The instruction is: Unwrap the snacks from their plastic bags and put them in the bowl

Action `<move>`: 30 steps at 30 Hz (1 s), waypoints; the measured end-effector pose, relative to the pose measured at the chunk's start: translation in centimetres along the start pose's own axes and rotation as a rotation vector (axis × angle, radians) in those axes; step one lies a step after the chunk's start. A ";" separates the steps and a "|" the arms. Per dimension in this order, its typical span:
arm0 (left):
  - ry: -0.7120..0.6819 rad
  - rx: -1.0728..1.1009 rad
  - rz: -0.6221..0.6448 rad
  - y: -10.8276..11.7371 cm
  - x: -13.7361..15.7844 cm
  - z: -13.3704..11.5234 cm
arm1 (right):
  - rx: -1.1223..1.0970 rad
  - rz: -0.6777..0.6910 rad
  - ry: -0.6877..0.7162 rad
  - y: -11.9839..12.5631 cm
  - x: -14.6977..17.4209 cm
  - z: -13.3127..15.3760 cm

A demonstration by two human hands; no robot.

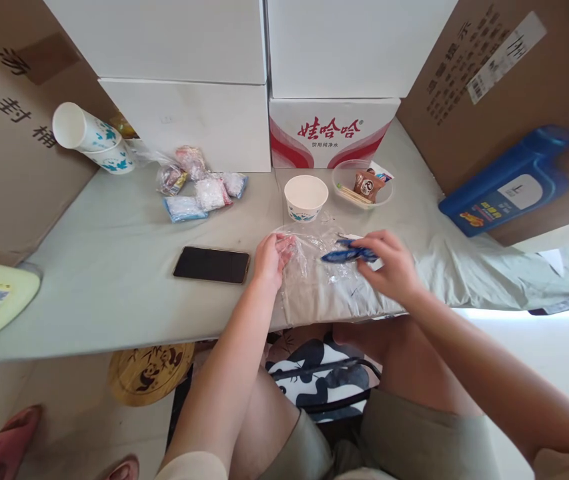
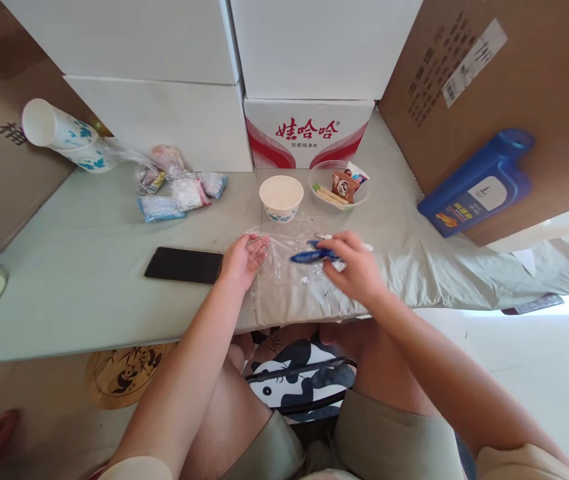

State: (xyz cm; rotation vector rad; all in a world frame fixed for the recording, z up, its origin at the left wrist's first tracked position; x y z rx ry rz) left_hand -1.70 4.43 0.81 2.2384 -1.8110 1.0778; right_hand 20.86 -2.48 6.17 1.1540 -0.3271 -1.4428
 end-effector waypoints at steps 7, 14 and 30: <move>-0.015 -0.009 0.011 -0.3 0.0 0.0 | 0.057 -0.143 -0.335 3.5 -3.6 -6.0; -0.024 -0.038 0.013 -0.2 -0.3 -0.1 | 0.072 -0.255 -0.335 4.8 -11.8 -7.9; -0.007 -0.056 0.010 0.1 -0.4 0.3 | 0.007 0.233 -0.519 0.9 -21.5 -11.8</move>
Point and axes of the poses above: each hand's wrist, its own x-axis away from the middle knuckle, its own y-axis out of the back of the hand, z = x × y, the point moved 3 cm from there along -x, towards the middle knuckle, and after that the axes turned 4 degrees about -x, right-handed, at the moved point
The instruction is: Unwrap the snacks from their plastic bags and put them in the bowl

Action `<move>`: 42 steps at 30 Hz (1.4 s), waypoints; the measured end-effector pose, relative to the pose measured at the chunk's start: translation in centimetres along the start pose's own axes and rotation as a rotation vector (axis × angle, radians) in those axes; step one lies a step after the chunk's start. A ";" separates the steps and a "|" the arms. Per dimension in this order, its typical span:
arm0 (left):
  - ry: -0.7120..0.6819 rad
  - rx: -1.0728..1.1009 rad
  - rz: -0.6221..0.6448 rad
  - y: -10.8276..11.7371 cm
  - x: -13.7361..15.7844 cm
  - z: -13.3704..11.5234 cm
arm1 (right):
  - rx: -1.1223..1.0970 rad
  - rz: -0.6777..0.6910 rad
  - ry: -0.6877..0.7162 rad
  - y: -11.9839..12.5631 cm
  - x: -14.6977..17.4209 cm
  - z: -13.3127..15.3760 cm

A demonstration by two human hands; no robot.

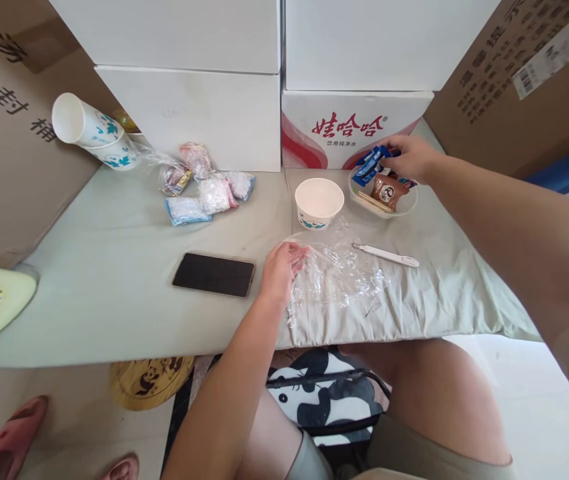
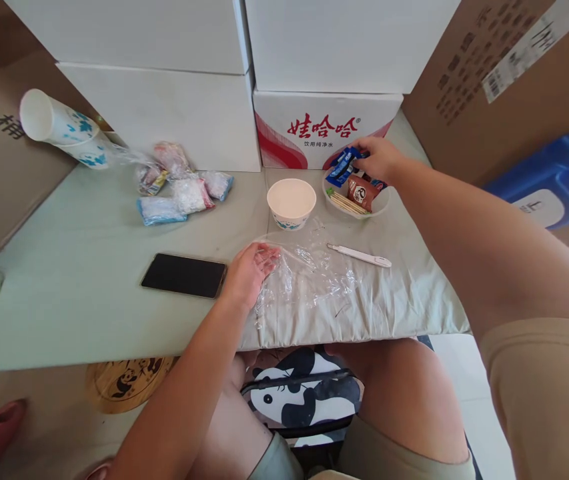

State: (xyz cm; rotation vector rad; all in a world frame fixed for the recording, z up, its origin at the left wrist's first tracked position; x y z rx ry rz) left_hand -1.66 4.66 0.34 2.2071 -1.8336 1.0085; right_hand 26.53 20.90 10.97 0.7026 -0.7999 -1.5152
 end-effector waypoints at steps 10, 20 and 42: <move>0.000 -0.021 0.026 0.0 0.0 0.0 | 0.106 -0.025 0.096 -0.2 -2.5 -1.3; -0.082 -0.094 0.075 -0.2 0.4 0.2 | 0.401 -0.001 0.220 -1.4 0.6 -0.5; -0.344 -0.562 -0.087 1.0 -1.2 -3.8 | 0.269 0.393 0.493 -10.0 26.5 -3.3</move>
Point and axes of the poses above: each hand's wrist, its own x-axis away from the middle knuckle, its own y-axis out of the back of the hand, z = x × y, the point moved 3 cm from there along -x, towards the middle knuckle, and after that the axes turned 4 degrees about -x, right-handed, at the moved point
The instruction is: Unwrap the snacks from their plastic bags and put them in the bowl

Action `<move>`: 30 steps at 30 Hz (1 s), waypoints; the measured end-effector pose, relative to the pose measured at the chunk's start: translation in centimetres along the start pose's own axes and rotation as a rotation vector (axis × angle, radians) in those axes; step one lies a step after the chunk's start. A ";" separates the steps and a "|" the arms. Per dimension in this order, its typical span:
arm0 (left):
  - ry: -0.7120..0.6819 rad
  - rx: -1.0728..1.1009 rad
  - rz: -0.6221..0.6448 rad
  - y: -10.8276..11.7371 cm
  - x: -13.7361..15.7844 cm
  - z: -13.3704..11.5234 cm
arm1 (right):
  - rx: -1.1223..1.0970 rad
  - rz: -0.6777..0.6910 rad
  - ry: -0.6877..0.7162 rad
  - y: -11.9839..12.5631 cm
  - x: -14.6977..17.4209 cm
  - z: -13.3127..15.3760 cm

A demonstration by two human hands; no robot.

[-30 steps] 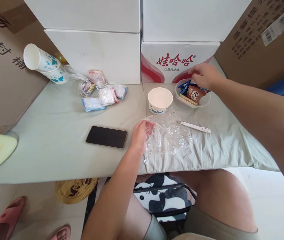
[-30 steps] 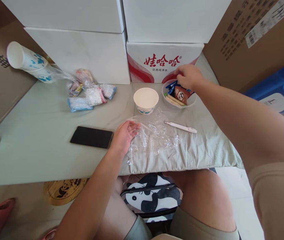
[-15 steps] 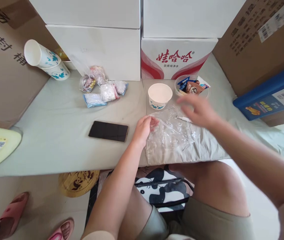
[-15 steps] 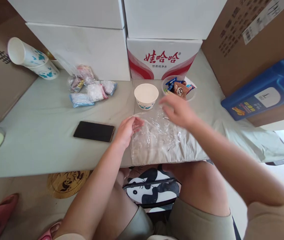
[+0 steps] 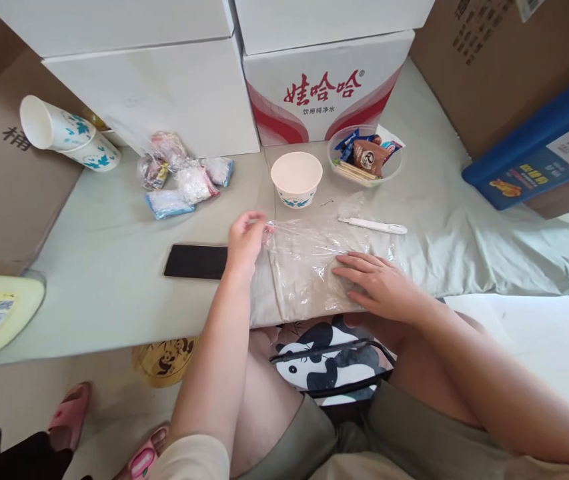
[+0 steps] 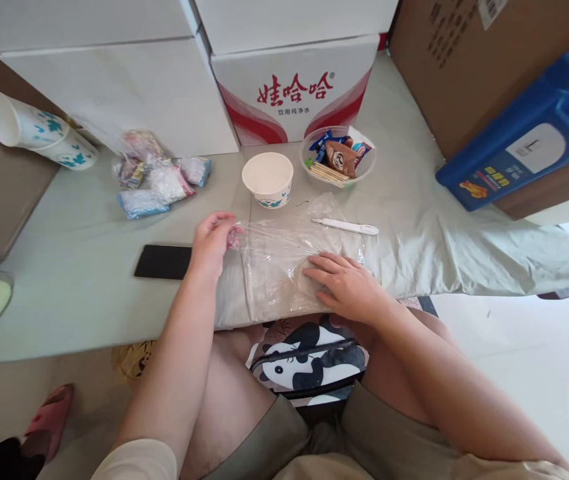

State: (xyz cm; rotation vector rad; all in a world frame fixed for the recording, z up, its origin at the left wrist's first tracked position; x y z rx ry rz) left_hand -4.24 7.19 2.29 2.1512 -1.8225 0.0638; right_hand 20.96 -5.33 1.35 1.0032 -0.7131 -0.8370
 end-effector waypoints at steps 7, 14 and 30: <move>-0.729 -0.312 0.271 -1.6 7.3 -1.5 | -0.038 0.082 -0.039 0.2 0.6 0.4; -0.823 -0.841 0.649 -4.6 11.0 1.4 | -0.003 -0.042 0.015 0.4 0.6 0.7; -0.357 -0.380 0.278 3.9 7.2 2.2 | -0.931 -0.549 -0.303 3.4 2.2 -3.5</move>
Point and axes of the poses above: each hand's wrist, its own x-axis away from the middle knuckle, its own y-axis out of the back of the hand, z = x × y, the point moved 3 cm from there along -x, towards the middle knuckle, and after that the axes turned 4 degrees about -x, right-handed, at the moved point
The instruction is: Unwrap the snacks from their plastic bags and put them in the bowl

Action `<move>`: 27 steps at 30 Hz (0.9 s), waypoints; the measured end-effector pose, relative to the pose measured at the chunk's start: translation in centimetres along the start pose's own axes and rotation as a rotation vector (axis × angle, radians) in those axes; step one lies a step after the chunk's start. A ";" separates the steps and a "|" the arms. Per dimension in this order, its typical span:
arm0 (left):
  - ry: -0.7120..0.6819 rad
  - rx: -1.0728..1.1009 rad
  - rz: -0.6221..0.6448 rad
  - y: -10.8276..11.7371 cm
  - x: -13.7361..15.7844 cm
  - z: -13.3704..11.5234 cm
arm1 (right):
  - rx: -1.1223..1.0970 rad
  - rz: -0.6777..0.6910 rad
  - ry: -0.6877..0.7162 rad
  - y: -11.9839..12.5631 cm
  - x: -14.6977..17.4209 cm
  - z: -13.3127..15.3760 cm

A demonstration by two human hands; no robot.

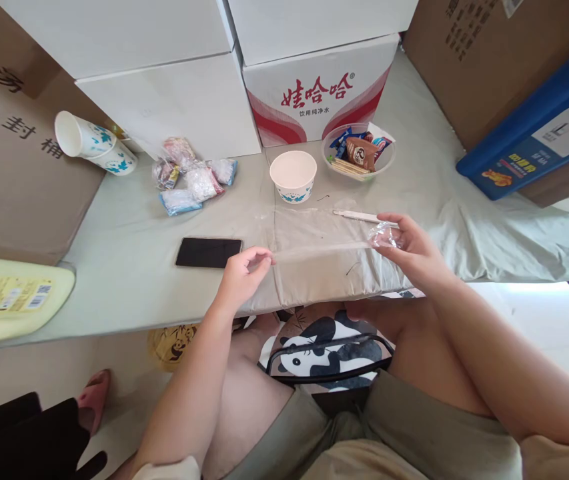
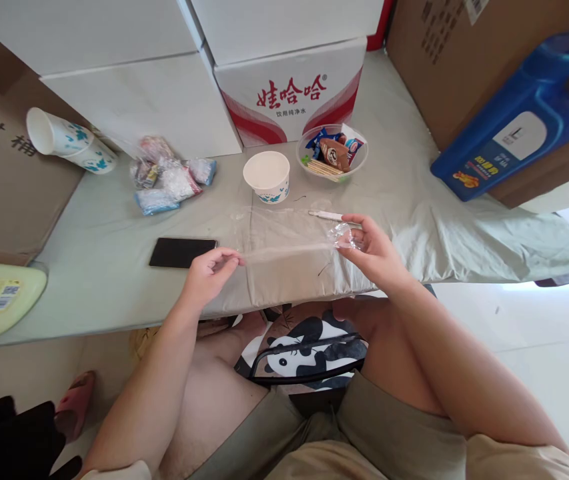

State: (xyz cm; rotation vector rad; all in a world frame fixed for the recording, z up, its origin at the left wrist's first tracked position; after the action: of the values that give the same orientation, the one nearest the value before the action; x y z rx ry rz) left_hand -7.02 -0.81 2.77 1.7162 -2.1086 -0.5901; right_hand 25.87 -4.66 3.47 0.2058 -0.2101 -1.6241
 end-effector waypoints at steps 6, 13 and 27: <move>0.095 0.468 -0.193 -0.3 -1.7 0.9 | 0.024 0.040 -0.086 -0.5 -0.1 -0.4; 0.177 0.344 0.064 -2.3 -3.6 0.8 | -0.228 -0.235 -0.140 0.3 -1.1 -1.7; 0.167 -0.173 -0.197 -1.2 -3.8 0.9 | 0.266 -0.164 -0.355 -0.7 -1.8 -1.5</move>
State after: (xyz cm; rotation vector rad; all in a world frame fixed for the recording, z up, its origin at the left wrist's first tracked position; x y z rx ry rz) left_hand -5.78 2.77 1.33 1.8178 -1.7357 -0.6407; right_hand 25.68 -2.81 1.87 0.1382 -0.6991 -1.7864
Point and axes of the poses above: each hand's wrist, its own x-axis away from the middle knuckle, its own y-axis out of the back of the hand, z = x × y, the point moved 3 cm from there along -x, towards the middle knuckle, and after that the axes turned 4 degrees about -x, right-handed, at the moved point
